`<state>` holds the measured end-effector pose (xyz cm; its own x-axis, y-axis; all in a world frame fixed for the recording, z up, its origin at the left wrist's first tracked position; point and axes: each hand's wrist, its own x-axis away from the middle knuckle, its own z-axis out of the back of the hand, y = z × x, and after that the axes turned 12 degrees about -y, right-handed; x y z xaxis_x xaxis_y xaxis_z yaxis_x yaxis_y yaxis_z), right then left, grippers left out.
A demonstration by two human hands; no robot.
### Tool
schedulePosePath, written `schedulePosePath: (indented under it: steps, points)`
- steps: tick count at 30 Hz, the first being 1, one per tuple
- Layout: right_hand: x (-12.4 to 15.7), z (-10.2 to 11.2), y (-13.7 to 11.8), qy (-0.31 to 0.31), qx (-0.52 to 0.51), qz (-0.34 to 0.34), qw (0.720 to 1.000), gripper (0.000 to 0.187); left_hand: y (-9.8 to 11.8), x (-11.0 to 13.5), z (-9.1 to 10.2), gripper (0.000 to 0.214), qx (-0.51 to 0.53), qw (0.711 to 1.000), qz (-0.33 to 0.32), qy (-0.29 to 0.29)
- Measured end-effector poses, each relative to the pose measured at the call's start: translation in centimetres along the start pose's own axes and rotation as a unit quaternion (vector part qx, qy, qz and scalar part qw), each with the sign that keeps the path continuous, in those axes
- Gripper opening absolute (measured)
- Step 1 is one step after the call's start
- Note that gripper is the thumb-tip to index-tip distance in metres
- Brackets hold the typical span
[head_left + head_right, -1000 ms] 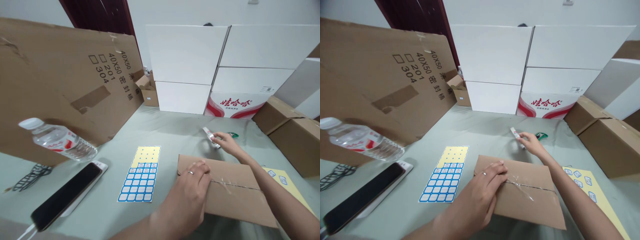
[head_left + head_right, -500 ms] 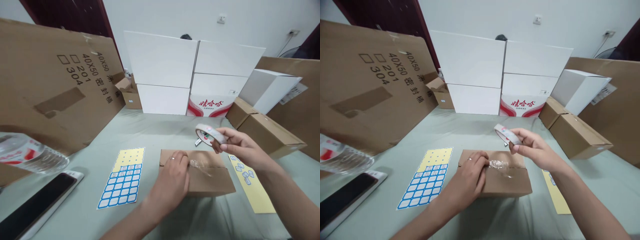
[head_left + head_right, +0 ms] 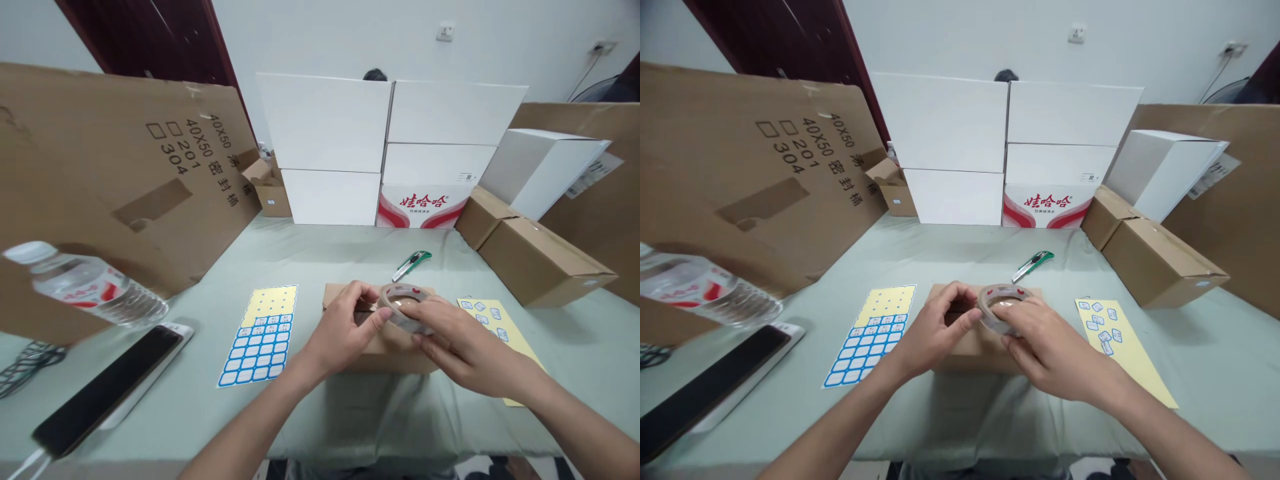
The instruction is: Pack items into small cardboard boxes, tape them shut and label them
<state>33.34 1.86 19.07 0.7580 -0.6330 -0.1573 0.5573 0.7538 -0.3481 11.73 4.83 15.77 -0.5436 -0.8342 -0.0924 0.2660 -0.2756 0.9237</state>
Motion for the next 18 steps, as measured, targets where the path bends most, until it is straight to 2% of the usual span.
schedulePosePath:
  steps: [6,12,14,18]
  points:
    - [-0.2,-0.5,0.2,0.019,0.005,0.025,0.999,0.039,-0.2,0.0,-0.1,0.017,-0.053,0.998,-0.017,-0.002]
    - [-0.3,-0.5,-0.1,0.031,0.003,0.032,0.999,0.038,-0.1,0.1,-0.3,0.017,-0.12,0.992,-0.032,0.0]
    - [-0.3,-0.6,0.0,0.04,0.0,0.021,0.999,0.034,-0.1,0.1,-0.4,0.018,-0.14,0.989,-0.038,0.0]
    - [0.2,-1.3,0.9,0.063,0.001,-0.02,0.998,0.012,-0.2,0.2,-0.5,0.017,-0.148,0.988,-0.035,0.02]
